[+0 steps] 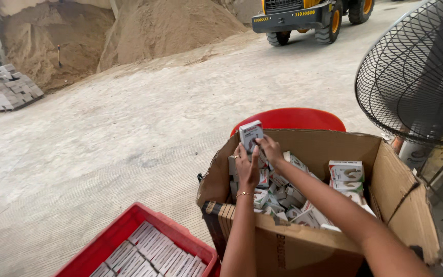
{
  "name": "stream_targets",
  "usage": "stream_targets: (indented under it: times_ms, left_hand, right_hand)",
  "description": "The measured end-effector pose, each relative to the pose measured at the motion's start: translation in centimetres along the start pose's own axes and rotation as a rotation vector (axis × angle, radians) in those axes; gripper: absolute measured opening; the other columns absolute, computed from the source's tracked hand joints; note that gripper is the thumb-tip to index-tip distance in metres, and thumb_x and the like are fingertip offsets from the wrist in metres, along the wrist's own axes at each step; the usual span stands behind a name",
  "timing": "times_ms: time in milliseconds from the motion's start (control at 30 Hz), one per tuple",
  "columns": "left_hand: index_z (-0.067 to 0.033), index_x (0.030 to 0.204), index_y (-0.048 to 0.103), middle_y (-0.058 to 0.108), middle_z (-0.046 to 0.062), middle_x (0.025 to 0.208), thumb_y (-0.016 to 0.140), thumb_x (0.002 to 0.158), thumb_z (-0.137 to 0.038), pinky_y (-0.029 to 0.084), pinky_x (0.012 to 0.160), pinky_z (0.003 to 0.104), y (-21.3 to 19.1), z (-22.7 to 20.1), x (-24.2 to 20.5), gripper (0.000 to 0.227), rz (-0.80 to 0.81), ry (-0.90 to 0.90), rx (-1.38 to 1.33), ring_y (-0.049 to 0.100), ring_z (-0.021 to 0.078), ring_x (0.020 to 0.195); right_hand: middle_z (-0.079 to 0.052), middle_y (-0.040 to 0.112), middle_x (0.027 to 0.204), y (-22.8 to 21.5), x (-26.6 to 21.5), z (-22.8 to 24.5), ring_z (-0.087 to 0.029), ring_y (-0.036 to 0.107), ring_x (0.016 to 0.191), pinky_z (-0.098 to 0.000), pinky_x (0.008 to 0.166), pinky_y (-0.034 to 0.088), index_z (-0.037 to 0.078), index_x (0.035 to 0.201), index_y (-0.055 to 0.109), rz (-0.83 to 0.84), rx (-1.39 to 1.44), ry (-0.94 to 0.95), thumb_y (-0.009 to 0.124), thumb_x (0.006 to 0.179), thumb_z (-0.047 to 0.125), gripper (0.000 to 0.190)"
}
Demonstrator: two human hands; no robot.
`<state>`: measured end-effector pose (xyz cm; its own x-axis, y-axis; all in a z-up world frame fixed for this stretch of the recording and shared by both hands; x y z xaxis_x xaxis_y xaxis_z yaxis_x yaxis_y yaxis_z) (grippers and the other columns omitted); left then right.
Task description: The person sits on the floor and wipes small white boxes with a cloth. They pick up a box from a red crate, wipe it, and place it into a cardboard box. This process is repeated multiple times.
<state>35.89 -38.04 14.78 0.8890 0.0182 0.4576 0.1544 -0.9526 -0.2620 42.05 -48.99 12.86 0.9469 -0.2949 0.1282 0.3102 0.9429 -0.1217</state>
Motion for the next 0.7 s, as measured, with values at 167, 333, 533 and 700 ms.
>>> stream_targets:
  times_ms: [167,333,533,700]
  left_hand:
    - [0.0075,0.138,0.032,0.033,0.028,0.135,0.043,0.088,-0.053,0.032,0.105,0.049,-1.4,-2.3,-3.5,0.079,-0.08,0.181,-0.07,0.039,0.045,0.124]
    - [0.0077,0.133,0.039,0.038,0.026,0.131,0.055,0.083,-0.04,0.038,0.1,0.046,-6.3,-5.7,-9.8,0.071,-0.196,0.378,0.007,0.048,0.0434,0.116]
    - [0.006,0.133,0.04,0.039,0.024,0.129,0.059,0.077,-0.035,0.037,0.102,0.042,-13.1,-10.4,-20.9,0.073,-0.243,0.478,0.127,0.046,0.0394,0.12]
    - [0.0091,0.132,0.04,0.038,0.026,0.129,0.057,0.077,-0.027,0.04,0.098,0.039,-17.8,-11.6,-30.8,0.068,-0.301,0.352,0.204,0.046,0.0399,0.119]
  right_hand:
    - [-0.018,0.04,0.122,-2.8,-6.8,4.5,-0.032,0.052,0.107,-0.0451,0.081,0.048,0.012,0.137,0.044,0.09,0.186,0.042,0.056,0.08,0.049,0.069]
    - [-0.015,0.047,0.117,-3.8,-14.8,7.2,-0.026,0.049,0.104,-0.0353,0.079,0.046,0.012,0.139,0.04,0.253,0.256,0.064,0.05,0.084,0.04,0.063]
    - [-0.024,0.05,0.12,-3.5,-23.4,5.4,-0.032,0.057,0.107,-0.0377,0.081,0.051,0.017,0.141,0.038,0.438,0.039,-0.142,0.069,0.077,0.026,0.071]
    - [-0.012,0.055,0.097,-3.0,-34.9,6.8,-0.024,0.064,0.075,-0.0323,0.066,0.053,0.006,0.135,0.04,0.592,-0.195,-0.506,0.071,0.076,0.032,0.071]
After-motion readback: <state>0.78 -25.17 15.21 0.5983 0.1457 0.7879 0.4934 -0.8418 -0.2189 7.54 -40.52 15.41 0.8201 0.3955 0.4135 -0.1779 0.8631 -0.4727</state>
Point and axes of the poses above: each hand's wrist, its own x-axis towards the middle knuckle, its own y-axis out of the palm, z = x × y, the point moved 3 cm from there along x, towards the middle knuckle
